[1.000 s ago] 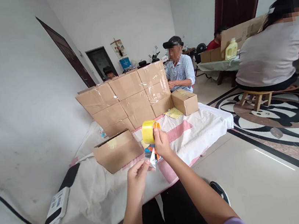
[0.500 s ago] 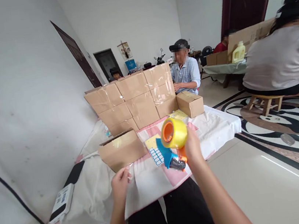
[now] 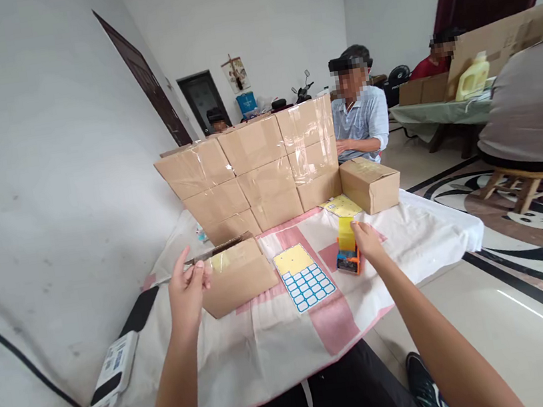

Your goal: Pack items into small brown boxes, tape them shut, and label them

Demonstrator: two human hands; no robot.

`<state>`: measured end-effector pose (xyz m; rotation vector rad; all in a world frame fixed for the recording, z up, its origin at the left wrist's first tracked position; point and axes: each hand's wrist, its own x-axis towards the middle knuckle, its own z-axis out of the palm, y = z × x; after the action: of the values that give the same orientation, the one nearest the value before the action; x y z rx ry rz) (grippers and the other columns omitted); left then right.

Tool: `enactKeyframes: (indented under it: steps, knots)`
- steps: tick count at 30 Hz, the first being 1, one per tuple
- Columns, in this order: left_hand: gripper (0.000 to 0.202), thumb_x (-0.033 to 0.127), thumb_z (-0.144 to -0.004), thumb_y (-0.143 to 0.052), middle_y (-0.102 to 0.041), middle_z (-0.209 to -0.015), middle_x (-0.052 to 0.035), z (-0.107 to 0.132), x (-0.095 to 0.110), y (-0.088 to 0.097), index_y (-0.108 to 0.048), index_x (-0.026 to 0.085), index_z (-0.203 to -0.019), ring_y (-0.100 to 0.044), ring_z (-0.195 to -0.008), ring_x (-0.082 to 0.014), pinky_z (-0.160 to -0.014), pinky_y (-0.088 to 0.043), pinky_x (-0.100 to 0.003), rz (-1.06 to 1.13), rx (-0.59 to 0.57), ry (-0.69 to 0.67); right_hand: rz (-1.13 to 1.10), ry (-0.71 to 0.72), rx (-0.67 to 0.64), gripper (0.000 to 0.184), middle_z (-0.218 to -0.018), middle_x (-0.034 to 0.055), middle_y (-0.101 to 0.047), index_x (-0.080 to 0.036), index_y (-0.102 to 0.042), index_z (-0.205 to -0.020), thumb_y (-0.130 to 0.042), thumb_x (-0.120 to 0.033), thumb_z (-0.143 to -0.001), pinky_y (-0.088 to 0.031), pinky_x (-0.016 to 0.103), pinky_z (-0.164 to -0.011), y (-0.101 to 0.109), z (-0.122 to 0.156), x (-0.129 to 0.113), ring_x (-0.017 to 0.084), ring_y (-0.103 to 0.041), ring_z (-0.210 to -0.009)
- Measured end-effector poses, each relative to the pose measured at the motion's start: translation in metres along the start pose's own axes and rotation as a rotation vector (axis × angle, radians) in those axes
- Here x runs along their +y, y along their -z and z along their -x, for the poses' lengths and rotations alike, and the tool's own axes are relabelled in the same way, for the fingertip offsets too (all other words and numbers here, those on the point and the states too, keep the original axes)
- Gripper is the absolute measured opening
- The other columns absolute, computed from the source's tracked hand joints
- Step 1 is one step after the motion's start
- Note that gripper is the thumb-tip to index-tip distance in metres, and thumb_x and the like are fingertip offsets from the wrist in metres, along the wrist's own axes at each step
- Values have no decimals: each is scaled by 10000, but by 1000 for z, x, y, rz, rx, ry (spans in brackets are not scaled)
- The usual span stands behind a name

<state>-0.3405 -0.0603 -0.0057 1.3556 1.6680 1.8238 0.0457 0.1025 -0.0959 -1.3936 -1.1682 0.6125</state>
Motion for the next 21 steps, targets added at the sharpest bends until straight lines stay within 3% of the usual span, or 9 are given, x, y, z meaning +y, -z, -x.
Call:
enactKeyframes:
  steps: [2, 4, 5, 8, 12, 15, 17, 19, 21]
  knots:
    - [597, 426, -932, -588, -621, -751, 36, 8, 9, -2, -441, 269, -1490, -481, -549, -87, -608, -443, -237, -51, 41, 3, 156, -29, 120, 530, -927, 179, -617, -144, -628, -865, -604, -653, -719, -325, 675, -995, 10, 1, -13, 420, -496, -1106]
    - [566, 428, -943, -571, -636, -776, 29, 17, 15, -6, -459, 279, -1478, -473, -545, -88, -606, -443, -239, -96, 79, 6, 248, 107, 165, 578, -1129, 197, -593, -145, -644, -1064, -623, -624, -741, -274, 668, -1055, 6, 17, -43, 420, -450, -1204]
    - [558, 431, -948, -564, -641, -782, 27, 22, 17, -9, -464, 281, -1476, -473, -545, -92, -604, -445, -241, -115, 86, 6, 200, 254, 70, 547, -1154, 178, -593, -163, -651, -1111, -603, -601, -788, -317, 613, -1064, -3, 31, -62, 379, -485, -1184]
    - [550, 431, -964, -542, -646, -773, 22, 38, 15, -21, -458, 269, -1483, -499, -566, -109, -612, -461, -250, -150, 61, -32, -50, 556, -447, 358, -1146, 101, -607, -251, -704, -1118, -595, -507, -893, -396, 489, -1056, -48, 82, -125, 286, -555, -1130]
    - [570, 426, -981, -509, -637, -730, 20, 57, 1, -36, -414, 226, -1506, -537, -575, -126, -601, -470, -254, -142, -25, -117, -125, 718, -730, 78, -1151, 64, -591, -257, -741, -909, -688, -301, -873, -402, 441, -1041, -92, 124, -181, 256, -525, -1170]
    - [666, 443, -978, -510, -729, -901, -22, 53, -8, -33, -266, 253, -1568, -631, -655, -156, -646, -511, -288, -225, 32, -88, -69, 779, -613, 152, -1138, 70, -579, -236, -722, -832, -604, -245, -926, -362, 484, -1044, -86, 117, -193, 262, -503, -1150]
    - [653, 439, -976, -513, -734, -1137, -75, 36, -11, -25, -282, 262, -1560, -694, -884, -212, -804, -539, -358, -397, 143, -114, -56, 741, -492, 172, -1116, 79, -563, -223, -712, -851, -584, -289, -945, -333, 509, -1056, -73, 102, -195, 267, -496, -1136]
    - [549, 405, -984, -493, -638, -1370, -111, 13, -14, -17, -410, 244, -1502, -608, -1211, -289, -1024, -461, -465, -640, 199, -224, -84, 678, -495, 175, -1109, 78, -546, -208, -702, -851, -592, -313, -940, -318, 496, -1076, -62, 88, -197, 259, -493, -1154]
    - [484, 342, -999, -445, -529, -1501, -107, -8, -19, -11, -473, 238, -1472, -418, -1426, -326, -1167, -291, -561, -858, 107, -333, -131, 611, -599, 161, -1151, 77, -540, -199, -696, -838, -610, -309, -919, -300, 474, -1099, -60, 78, -202, 250, -481, -1211]
